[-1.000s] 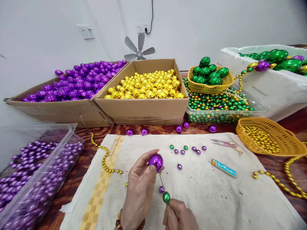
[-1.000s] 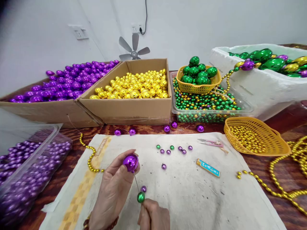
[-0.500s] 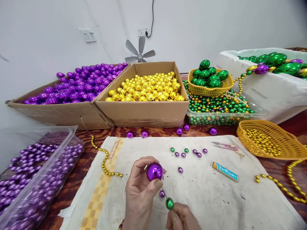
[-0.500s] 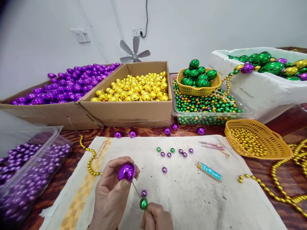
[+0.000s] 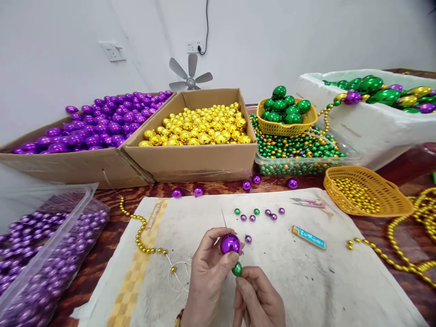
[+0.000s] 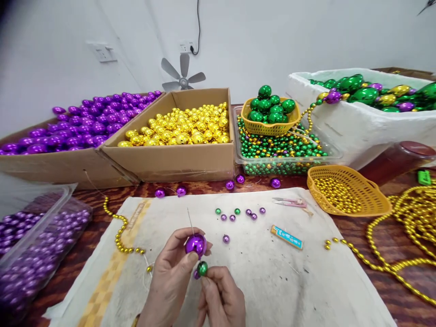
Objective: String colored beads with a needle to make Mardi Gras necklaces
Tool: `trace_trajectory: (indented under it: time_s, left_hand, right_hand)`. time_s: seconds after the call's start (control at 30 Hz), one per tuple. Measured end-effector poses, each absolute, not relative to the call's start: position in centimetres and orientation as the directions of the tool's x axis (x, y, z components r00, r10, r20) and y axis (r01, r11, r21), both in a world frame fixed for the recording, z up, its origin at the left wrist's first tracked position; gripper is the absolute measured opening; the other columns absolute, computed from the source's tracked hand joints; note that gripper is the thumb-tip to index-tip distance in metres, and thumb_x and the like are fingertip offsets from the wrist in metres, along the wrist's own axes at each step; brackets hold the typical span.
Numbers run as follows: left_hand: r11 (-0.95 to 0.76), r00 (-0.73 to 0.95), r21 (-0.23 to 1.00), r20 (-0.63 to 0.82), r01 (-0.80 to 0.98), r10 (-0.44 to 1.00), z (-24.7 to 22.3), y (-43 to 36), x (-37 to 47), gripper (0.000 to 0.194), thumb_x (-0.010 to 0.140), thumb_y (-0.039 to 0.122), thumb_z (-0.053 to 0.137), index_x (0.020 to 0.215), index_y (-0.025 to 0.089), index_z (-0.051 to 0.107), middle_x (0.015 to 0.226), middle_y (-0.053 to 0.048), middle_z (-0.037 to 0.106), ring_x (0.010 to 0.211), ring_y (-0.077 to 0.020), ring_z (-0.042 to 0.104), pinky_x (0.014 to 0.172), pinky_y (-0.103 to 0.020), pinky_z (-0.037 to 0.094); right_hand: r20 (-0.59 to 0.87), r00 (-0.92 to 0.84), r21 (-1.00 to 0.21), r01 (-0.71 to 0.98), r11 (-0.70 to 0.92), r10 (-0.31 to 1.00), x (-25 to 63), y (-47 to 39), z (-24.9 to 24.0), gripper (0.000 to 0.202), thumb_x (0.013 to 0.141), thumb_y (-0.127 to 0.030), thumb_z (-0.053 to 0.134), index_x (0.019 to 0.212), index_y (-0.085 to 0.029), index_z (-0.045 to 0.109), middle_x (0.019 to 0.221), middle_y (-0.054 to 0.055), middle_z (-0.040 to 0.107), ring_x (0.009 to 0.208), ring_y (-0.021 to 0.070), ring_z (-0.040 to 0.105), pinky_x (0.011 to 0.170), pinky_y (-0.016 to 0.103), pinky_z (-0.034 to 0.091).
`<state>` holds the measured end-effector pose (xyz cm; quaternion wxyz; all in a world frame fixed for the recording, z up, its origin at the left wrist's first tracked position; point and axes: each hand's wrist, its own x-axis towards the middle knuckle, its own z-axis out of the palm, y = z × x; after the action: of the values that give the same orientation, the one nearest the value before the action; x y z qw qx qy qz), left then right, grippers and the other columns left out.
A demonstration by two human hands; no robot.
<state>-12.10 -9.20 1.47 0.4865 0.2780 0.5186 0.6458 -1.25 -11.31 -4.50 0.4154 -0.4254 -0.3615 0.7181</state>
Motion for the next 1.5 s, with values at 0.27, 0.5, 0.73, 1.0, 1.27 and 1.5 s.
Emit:
trace_trajectory:
  time_s: [0.27,0.5,0.73,1.0,1.27,1.5]
  left_hand:
    - [0.11,-0.37,0.952,-0.215,-0.284,0.904,0.5,-8.4,-11.8,0.038,0.085,0.032,0.066,0.122,0.027,0.058,0.108,-0.004,0.065,0.088,-0.0142,0.063,0.08,-0.024,0.049]
    - [0.105,-0.127,0.994,-0.105,-0.007,0.986,0.0,-8.4,-10.4,0.035,0.087,0.035,0.06,0.121,0.024,0.062,0.12,-0.009,0.062,0.103,-0.0209,0.062,0.085,-0.028,0.049]
    - [-0.017,-0.11,0.777,0.11,0.629,0.988,0.1,-3.4,-15.2,0.03,0.095,0.031,0.045,0.118,0.022,0.062,0.114,-0.009,0.062,0.103,-0.0215,0.061,0.087,-0.035,0.049]
    - [-0.204,0.143,0.546,0.153,0.813,0.978,-3.0,1.6,-15.7,0.027,0.089,0.016,0.049,0.108,0.023,0.067,0.106,-0.007,0.062,0.102,-0.023,0.055,0.091,-0.039,0.045]
    - [-0.239,0.161,0.456,0.204,0.857,0.966,-3.2,2.5,-15.4,0.027,0.092,0.015,0.044,0.111,0.019,0.062,0.104,-0.008,0.059,0.101,-0.0227,0.053,0.089,-0.038,0.043]
    - [-0.276,0.205,0.43,0.205,0.86,0.957,-3.4,4.6,-14.2,0.018,0.09,0.017,0.049,0.101,0.019,0.064,0.098,-0.007,0.06,0.097,-0.0226,0.055,0.09,-0.038,0.043]
  right_hand:
    - [-0.351,-0.379,-0.854,-0.246,-0.459,0.856,0.7,-9.9,-4.7,0.042,0.078,-0.054,0.069,0.086,-0.014,0.061,0.072,0.01,0.072,0.051,0.016,0.068,0.037,0.014,0.03]
    - [-0.283,-0.224,-0.911,-0.242,-0.334,0.933,3.0,-9.3,-5.0,0.031,0.085,-0.042,0.065,0.073,-0.014,0.061,0.056,0.001,0.062,0.042,0.0063,0.046,0.04,0.017,0.026]
    - [-0.291,-0.131,-0.941,-0.142,-0.308,0.948,7.9,-9.3,-5.1,0.03,0.087,-0.044,0.062,0.075,-0.016,0.061,0.052,-0.002,0.053,0.047,0.0095,0.044,0.043,0.019,0.028]
    - [-0.267,-0.137,-0.958,-0.07,-0.278,0.954,9.0,-9.3,-5.5,0.029,0.088,-0.041,0.06,0.072,-0.017,0.057,0.05,-0.004,0.051,0.043,0.0077,0.041,0.041,0.018,0.026]
    - [-0.277,-0.116,-0.951,-0.11,-0.289,0.954,8.9,-9.1,-5.5,0.033,0.086,-0.045,0.062,0.071,-0.017,0.056,0.047,-0.005,0.05,0.04,0.0073,0.039,0.04,0.017,0.026]
    - [-0.267,-0.117,-0.953,-0.116,-0.28,0.957,9.0,-9.3,-5.6,0.032,0.088,-0.044,0.06,0.072,-0.017,0.055,0.048,-0.004,0.05,0.04,0.0065,0.036,0.04,0.018,0.026]
